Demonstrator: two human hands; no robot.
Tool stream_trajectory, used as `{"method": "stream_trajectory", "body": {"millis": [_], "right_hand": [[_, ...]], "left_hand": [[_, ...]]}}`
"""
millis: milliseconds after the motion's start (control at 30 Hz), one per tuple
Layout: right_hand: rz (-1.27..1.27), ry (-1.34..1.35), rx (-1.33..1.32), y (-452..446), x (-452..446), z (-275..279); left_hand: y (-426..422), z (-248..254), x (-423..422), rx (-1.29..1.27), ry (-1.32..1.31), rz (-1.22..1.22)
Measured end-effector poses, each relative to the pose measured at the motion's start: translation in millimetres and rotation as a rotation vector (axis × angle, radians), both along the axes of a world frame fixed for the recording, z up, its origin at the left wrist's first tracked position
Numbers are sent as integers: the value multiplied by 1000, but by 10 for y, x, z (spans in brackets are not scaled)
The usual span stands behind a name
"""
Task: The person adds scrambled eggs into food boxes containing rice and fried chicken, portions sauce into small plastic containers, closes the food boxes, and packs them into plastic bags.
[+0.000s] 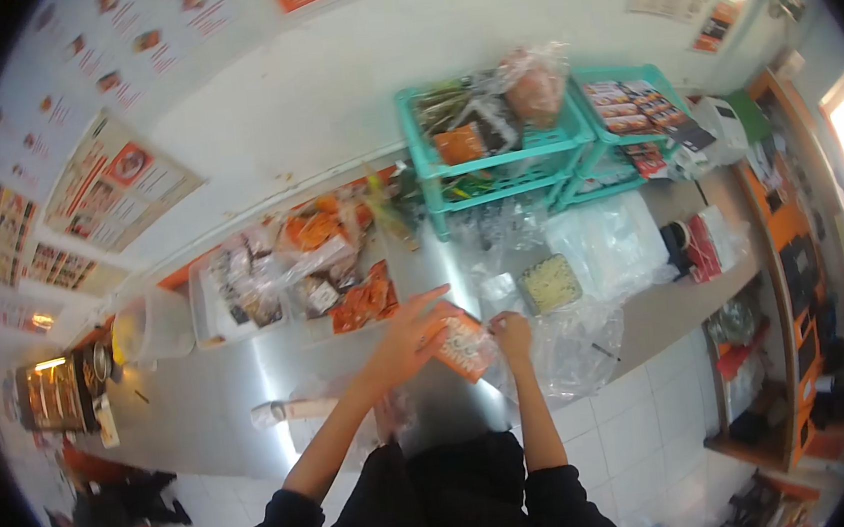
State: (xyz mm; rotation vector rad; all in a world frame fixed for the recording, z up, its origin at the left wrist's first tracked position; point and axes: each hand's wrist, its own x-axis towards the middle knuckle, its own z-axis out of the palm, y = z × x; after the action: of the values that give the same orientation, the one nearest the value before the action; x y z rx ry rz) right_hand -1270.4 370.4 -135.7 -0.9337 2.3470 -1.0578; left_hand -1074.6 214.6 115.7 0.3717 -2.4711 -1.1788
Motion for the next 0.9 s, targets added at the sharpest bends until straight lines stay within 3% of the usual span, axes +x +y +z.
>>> {"method": "stream_trajectory", "body": {"millis": [33,100,133,167,233,300,367,400,467,567,633,767,900], "right_hand": [[-1,34,-91,-10,36,-24],[-64,152,-33,-71,134,387],[-95,246,-101,-56,125,243],[-127,337,-168,8,84,18],[-27,256,28,101,-30,-244],[60,205,89,16,-84,-230],[132,149,32,-10,-13,-37],[133,144,98,-19,-19,7],[135,140,233,-33,-97,46],[16,316,162,0,-159,-122],[-118,372,271,-92,11,194],[-155,217,229,-226,596,1173],[345,-352,-118,-456,2179,2898]], "left_hand": [[21,282,313,-70,40,148],[62,577,1060,-144,114,511],[75,639,1456,-151,160,722],[68,517,1871,-59,202,940],[80,118,2632,259,334,1233],[213,-644,3401,418,85,1294],[362,-1483,3859,557,-179,1064],[509,-1694,3900,705,-177,978],[634,-1633,3703,962,35,919],[615,-1642,3718,697,-14,1045],[575,-1705,3784,481,55,1091],[506,-1317,4037,168,-134,994],[482,-853,3959,314,-134,982]]}}
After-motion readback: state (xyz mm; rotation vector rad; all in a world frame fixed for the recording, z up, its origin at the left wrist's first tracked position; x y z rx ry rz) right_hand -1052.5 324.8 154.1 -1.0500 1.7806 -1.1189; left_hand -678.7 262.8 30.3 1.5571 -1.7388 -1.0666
